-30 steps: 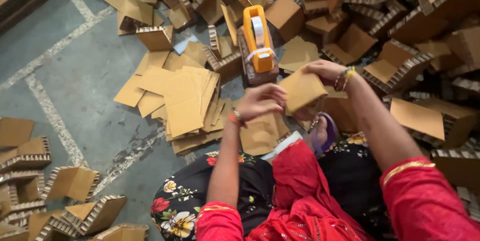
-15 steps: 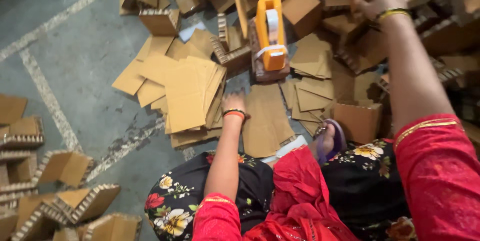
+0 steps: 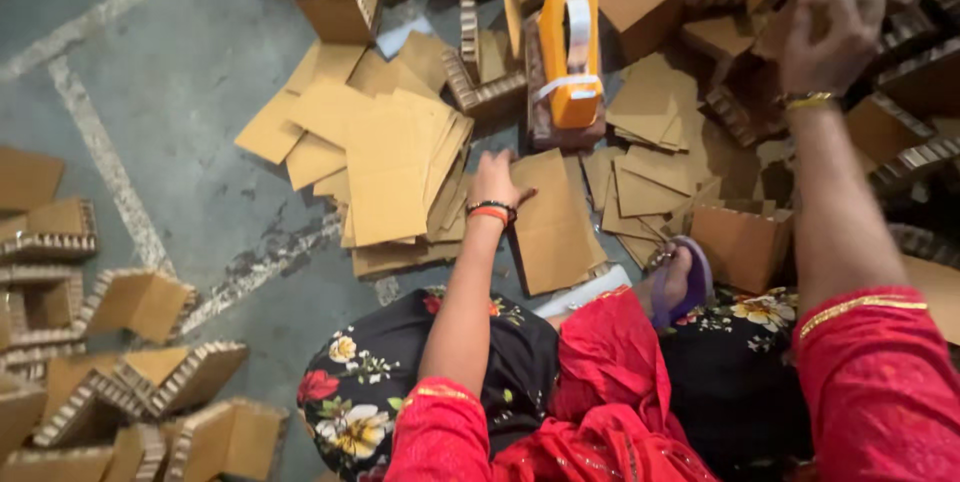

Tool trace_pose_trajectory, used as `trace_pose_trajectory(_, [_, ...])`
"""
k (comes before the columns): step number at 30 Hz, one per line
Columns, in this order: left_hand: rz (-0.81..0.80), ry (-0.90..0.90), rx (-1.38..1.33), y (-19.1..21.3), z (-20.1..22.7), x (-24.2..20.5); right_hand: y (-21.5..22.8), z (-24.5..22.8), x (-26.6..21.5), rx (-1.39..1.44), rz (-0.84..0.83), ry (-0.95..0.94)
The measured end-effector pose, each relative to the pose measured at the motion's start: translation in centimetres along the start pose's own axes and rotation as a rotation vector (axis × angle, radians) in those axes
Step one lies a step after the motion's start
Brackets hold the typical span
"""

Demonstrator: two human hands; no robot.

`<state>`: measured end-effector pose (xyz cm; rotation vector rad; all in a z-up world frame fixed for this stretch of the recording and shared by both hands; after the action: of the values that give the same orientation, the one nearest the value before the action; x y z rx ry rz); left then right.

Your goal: The person sits on the floor and assembles small cardboard boxes by folding flat pieces and securing the edges with a tape dispenser. They repeatedly pick up flat cardboard, fold it into a box shape, apply tape, and place the finished box aside.

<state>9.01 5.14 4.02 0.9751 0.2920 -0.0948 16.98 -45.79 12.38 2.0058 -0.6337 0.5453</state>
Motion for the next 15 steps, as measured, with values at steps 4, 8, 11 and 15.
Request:
trace_pose_trajectory(4, [-0.016, 0.02, 0.041, -2.2, -1.4, 1.3, -2.2, -2.7, 3.0, -0.265, -0.125, 0.356])
trace_pose_trajectory(8, [-0.057, 0.011, 0.049, -3.6, -1.7, 1.7, -5.8, 2.0, 5.8, -0.156, -0.31, 0.18])
trace_pose_trajectory(11, [-0.03, -0.047, 0.032, -3.6, -1.4, 1.4, -5.4, 4.0, 6.6, -0.17, -0.237, 0.053])
trace_pose_trajectory(15, [-0.037, -0.028, 0.018, -3.8, -1.1, 1.9, -4.9, 4.3, 8.3, -0.188, -0.256, 0.03])
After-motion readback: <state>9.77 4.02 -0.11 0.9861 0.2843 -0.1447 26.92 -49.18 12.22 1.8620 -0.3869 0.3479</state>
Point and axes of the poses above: each hand's wrist, its own x-axis towards the middle knuckle, its own y-axis out of the back of the hand, z = x × y, the point moved 8 cm from there along x, towards the middle knuckle, and after that the axes turned 7 degrees about y, right-handed, at the moved point
